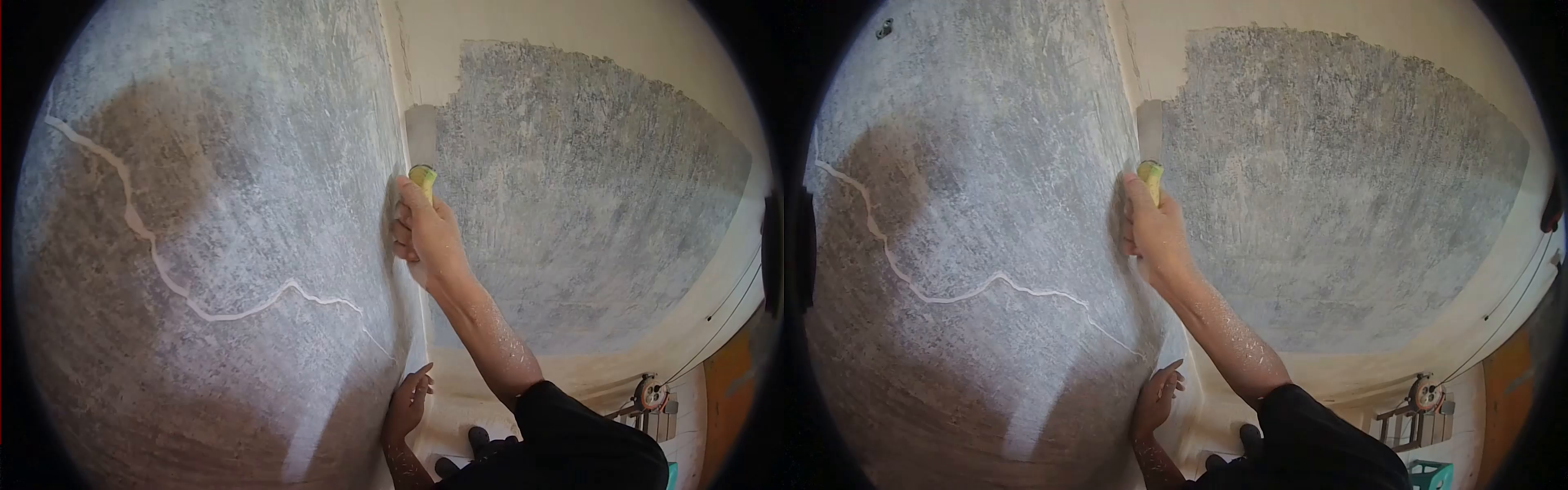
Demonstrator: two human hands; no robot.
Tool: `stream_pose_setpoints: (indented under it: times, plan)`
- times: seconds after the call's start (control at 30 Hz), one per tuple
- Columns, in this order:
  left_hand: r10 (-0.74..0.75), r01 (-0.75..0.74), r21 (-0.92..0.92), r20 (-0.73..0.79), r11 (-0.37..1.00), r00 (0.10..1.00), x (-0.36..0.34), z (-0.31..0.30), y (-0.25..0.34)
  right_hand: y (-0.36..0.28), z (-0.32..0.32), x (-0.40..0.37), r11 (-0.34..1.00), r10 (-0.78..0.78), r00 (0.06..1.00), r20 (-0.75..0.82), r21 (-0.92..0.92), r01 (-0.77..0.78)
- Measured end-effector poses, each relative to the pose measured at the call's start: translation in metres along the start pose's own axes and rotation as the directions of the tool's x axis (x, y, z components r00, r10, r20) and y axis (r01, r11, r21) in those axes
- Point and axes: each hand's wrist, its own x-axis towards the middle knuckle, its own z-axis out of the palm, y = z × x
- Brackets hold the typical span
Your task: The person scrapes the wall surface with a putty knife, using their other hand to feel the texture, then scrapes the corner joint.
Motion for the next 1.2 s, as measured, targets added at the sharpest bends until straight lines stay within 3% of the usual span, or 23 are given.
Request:
stream_pose_setpoints:
  times: [0.07, 0.2, 0.3, 0.4, 0.5, 0.6, 0.8, 1.0, 1.1, 1.2]
  plan:
    - [-0.032, 0.032, 0.014, 0.009, 0.999, 0.999, -0.004, 0.001, 0.003, -0.001, -0.011, -0.006, 0.999, 0.034, 0.998, -0.049, -0.019, -0.035]
    - [-0.036, 0.036, 0.028, -0.002, 0.999, 0.999, 0.0, 0.0, 0.004, -0.027, 0.0, 0.006, 1.0, -0.007, 1.0, 0.015, -0.029, 0.008]
    - [-0.046, 0.046, 0.035, -0.01, 0.998, 0.999, 0.001, 0.001, 0.004, -0.032, 0.014, 0.011, 0.998, -0.031, 0.994, 0.101, 0.064, 0.025]
    - [-0.049, 0.049, 0.049, -0.007, 0.998, 0.999, 0.001, 0.001, 0.003, -0.018, -0.014, -0.006, 0.997, 0.062, 0.997, 0.037, 0.036, -0.063]
    - [-0.081, 0.081, 0.031, 0.0, 0.996, 0.997, 0.002, 0.001, 0.004, -0.022, 0.006, -0.006, 0.993, 0.102, 0.995, -0.007, 0.057, -0.101]
    - [-0.007, 0.008, 0.047, -0.009, 0.999, 1.0, 0.003, 0.001, 0.0, -0.015, 0.001, -0.001, 0.995, 0.064, 0.998, 0.024, 0.077, -0.066]
    - [-0.013, 0.013, 0.026, -0.008, 1.0, 1.0, 0.003, 0.002, -0.004, -0.029, 0.01, 0.012, 0.997, 0.009, 0.995, 0.104, 0.074, -0.017]
    - [-0.083, 0.083, 0.009, -0.008, 0.996, 0.996, 0.002, 0.003, -0.002, -0.016, 0.0, 0.002, 0.995, 0.06, 0.997, 0.053, 0.073, -0.063]
    - [-0.077, 0.077, 0.026, -0.005, 0.997, 0.997, 0.002, 0.002, -0.002, -0.022, 0.02, 0.01, 0.99, 0.007, 0.99, 0.143, 0.138, -0.027]
    - [-0.039, 0.039, 0.04, -0.011, 0.998, 0.999, 0.002, 0.003, -0.005, -0.023, -0.005, 0.006, 0.998, 0.046, 0.998, 0.045, 0.045, -0.048]
